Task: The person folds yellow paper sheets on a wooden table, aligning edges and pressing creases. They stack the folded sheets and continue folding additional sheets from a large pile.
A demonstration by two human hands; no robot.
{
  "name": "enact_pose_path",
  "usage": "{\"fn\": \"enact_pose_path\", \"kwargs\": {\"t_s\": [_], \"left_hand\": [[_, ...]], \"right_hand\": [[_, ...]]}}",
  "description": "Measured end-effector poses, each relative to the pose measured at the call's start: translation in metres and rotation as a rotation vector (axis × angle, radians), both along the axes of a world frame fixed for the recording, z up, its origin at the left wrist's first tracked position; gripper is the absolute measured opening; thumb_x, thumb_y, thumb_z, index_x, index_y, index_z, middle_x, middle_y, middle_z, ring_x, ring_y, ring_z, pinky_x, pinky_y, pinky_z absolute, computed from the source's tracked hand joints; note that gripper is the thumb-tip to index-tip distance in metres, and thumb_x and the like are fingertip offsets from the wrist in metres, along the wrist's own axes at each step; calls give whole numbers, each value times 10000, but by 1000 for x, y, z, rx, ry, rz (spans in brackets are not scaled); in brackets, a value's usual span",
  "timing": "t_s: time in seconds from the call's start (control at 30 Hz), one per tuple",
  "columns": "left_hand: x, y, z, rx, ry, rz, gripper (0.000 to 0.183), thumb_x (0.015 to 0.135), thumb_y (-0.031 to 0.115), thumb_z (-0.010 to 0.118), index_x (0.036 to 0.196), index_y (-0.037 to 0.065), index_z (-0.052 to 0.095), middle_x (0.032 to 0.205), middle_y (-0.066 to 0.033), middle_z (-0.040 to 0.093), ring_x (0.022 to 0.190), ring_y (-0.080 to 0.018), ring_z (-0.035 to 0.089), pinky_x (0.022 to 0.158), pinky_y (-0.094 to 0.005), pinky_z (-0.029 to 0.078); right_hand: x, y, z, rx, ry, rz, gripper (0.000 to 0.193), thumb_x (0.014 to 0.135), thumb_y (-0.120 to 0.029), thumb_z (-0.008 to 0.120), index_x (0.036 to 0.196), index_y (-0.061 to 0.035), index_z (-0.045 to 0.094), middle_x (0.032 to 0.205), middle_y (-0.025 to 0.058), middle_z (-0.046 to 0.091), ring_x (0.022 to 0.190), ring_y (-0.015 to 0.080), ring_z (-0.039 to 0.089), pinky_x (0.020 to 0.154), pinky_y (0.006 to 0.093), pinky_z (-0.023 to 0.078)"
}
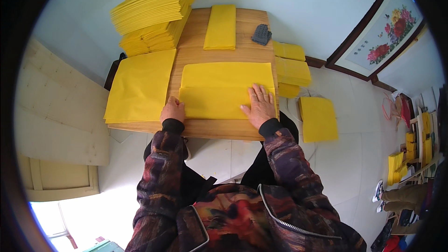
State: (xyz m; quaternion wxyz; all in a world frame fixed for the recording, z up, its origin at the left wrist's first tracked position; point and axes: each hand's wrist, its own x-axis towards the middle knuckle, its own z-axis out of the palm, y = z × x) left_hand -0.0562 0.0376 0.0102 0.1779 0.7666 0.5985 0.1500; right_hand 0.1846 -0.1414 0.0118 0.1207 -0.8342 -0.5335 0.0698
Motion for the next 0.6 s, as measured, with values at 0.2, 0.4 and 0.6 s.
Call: {"fn": "enact_pose_path", "kwargs": {"t_s": [0.2,0.4,0.6], "left_hand": [[6,-10,11,406,50,-115,250,785,127,585,1033,98,563,1025,-167,618,996,-367,578,795,-452,481],[119,-70,1,265,130,-763,484,890,269,525,1327,64,484,1430,-117,437,1346,-268,373,1112,-405,278],[72,-41,-13,168,157,-486,711,898,482,512,1465,101,316,1559,-66,243,1440,-238,210,1160,-436,158]], "right_hand": [[-7,0,1,18,-100,-6,829,826,-574,579,1447,-83,333,1548,90,226,1442,279,145,1159,494,87],[-7,0,2,43,-100,2,830,809,-565,599,1438,-83,353,1545,94,233,1438,286,156,1156,496,79],[-6,-1,3,10,-105,8,833,816,-555,597,1451,-93,319,1555,79,215,1443,277,151,1158,495,88]]}}
